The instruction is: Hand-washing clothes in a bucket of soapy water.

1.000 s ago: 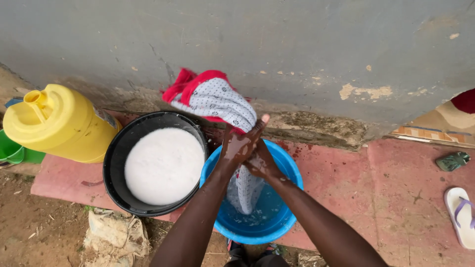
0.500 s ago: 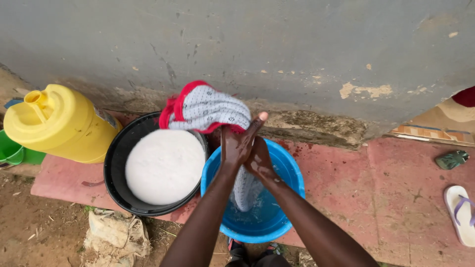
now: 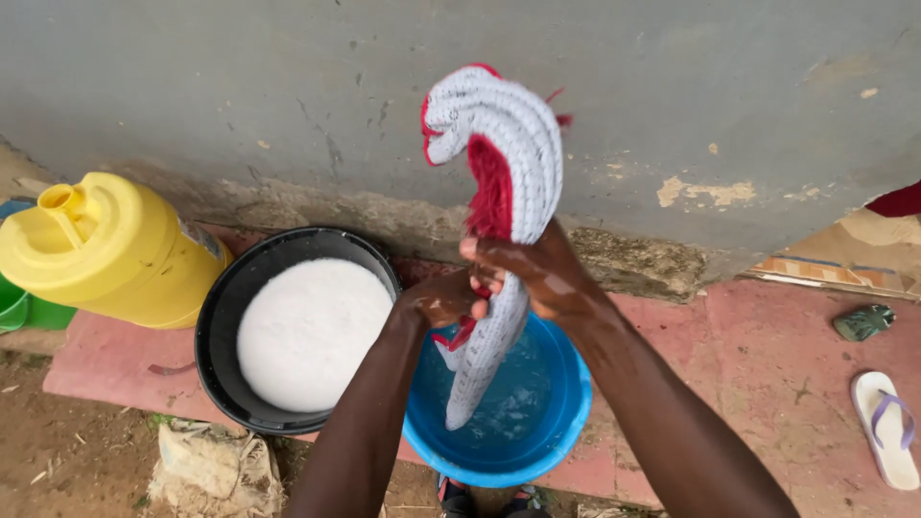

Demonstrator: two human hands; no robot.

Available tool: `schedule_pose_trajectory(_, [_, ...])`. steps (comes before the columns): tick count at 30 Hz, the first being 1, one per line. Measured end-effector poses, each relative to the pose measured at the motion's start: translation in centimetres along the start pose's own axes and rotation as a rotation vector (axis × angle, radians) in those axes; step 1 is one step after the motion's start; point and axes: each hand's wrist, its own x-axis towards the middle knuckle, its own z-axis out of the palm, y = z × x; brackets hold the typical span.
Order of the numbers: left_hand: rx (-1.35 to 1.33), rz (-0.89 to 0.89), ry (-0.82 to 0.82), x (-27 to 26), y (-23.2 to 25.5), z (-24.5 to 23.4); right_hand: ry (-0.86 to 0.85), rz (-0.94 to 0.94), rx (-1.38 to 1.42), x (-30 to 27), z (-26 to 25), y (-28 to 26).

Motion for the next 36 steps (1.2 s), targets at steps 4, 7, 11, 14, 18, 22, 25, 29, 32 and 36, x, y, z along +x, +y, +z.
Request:
schedule_pose_trajectory(4, [0.207, 0.046, -0.002, 0.7, 0.9, 1.1, 0.148, 0.090, -0.068, 0.9, 2.2, -3.8])
schedule_pose_trajectory(7, [0.359, 0.076, 0.006, 0.8, 1.7, 2.6, 0.014, 0.020, -0.170, 2.7, -0.2, -2.7])
schedule_pose_trajectory(11, [0.570, 0.104, 0.024, 0.4, 3.6, 4.6, -0.020, -0.101, -0.305, 5.2, -4.6, 3.5])
schedule_pose_trajectory(14, [0.725, 0.148, 0.025, 1.4, 5.5, 6.3, -0.056, -0.307, -0.537, 5.5, -5.8, 5.4])
schedule_pose_trajectory(18, [0.874, 0.039, 0.144, 1.2, 5.0, 9.7, 0.168, -0.387, -1.021, 3.5, -4.5, 7.3])
schedule_pose_trajectory(22, [1.185, -0.162, 0.353, 1.2, 2.8, 10.5, 0.194, -0.364, -1.050, 3.3, -4.6, 8.0])
schedule_pose_trajectory(25, [1.084, -0.104, 0.353, 1.2, 3.4, 10.8, 0.110, -0.341, -0.791, 2.8, -4.1, 7.9])
schedule_pose_trajectory(29, [0.993, -0.035, 0.355, 2.2, 5.1, 9.8, 0.027, -0.329, -0.531, 3.0, -3.5, 7.0])
schedule_pose_trajectory(32, [0.902, 0.021, 0.359, 2.4, 6.4, 8.8, -0.060, -0.304, -0.264, 2.7, -3.7, 6.0])
schedule_pose_trajectory(36, [0.918, 0.142, 0.317, 2.0, 5.1, 4.7, -0.139, 0.010, -0.248, 1.0, -5.9, 6.0])
